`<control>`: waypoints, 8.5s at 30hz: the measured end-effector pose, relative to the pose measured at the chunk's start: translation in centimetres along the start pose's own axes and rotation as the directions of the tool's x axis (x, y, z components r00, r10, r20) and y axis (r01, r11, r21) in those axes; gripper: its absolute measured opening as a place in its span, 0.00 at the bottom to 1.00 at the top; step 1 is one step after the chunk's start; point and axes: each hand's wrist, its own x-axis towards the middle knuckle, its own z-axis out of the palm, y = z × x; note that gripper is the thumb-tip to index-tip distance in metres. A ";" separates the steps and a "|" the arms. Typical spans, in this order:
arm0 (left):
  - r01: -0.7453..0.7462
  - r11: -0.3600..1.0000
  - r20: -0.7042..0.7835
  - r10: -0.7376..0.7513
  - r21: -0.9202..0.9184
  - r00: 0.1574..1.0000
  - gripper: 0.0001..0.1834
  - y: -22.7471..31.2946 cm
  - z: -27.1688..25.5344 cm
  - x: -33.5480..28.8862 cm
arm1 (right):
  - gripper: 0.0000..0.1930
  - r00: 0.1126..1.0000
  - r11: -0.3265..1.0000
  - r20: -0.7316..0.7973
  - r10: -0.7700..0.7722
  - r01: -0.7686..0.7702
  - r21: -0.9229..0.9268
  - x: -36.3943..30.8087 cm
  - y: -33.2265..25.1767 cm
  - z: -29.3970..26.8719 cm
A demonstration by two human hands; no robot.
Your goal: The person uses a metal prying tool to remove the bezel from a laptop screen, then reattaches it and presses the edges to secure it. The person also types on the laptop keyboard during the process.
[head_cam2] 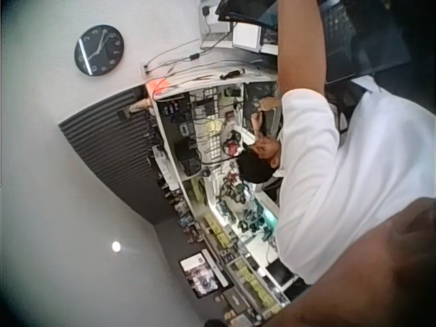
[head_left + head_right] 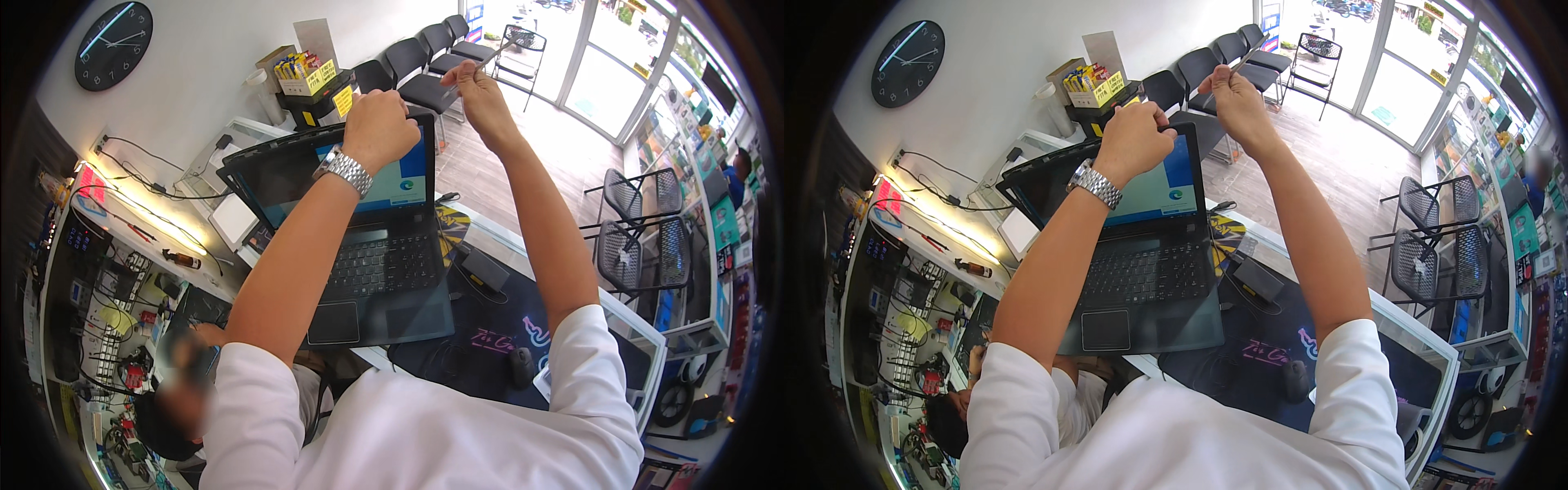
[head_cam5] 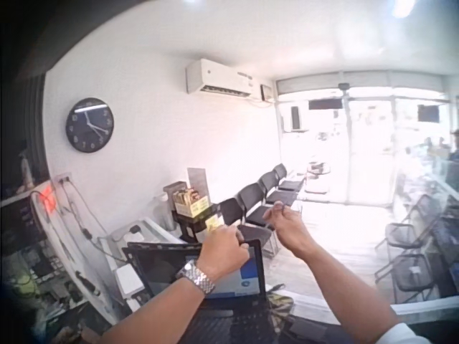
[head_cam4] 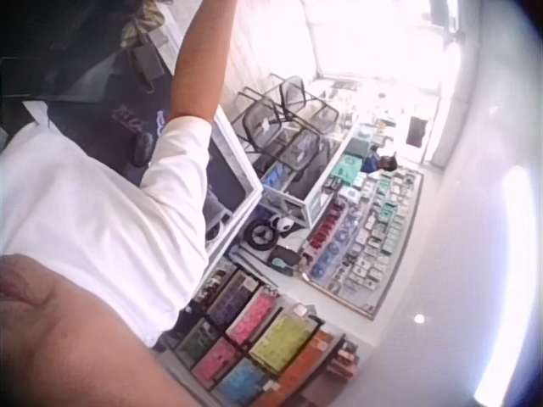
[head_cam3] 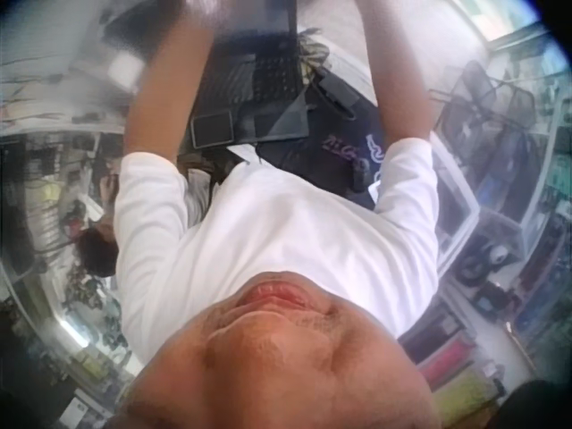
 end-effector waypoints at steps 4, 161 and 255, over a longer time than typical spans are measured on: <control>0.014 0.999 -0.101 -0.019 -0.051 0.995 0.17 -0.2 1.0 -0.2 | 0.15 0.992 0.964 0.126 -0.014 -0.020 0.265 -0.2 0.4 0.4; -0.108 0.991 -0.186 0.120 0.075 0.975 0.04 -0.7 1.2 -0.2 | 0.14 0.874 0.860 0.093 -0.477 0.486 -0.158 -2.0 0.8 4.4; -0.220 0.974 0.007 0.220 0.059 0.975 0.10 -1.4 -0.7 0.5 | 0.29 0.927 0.888 -0.315 0.206 -0.043 0.457 0.2 2.8 4.5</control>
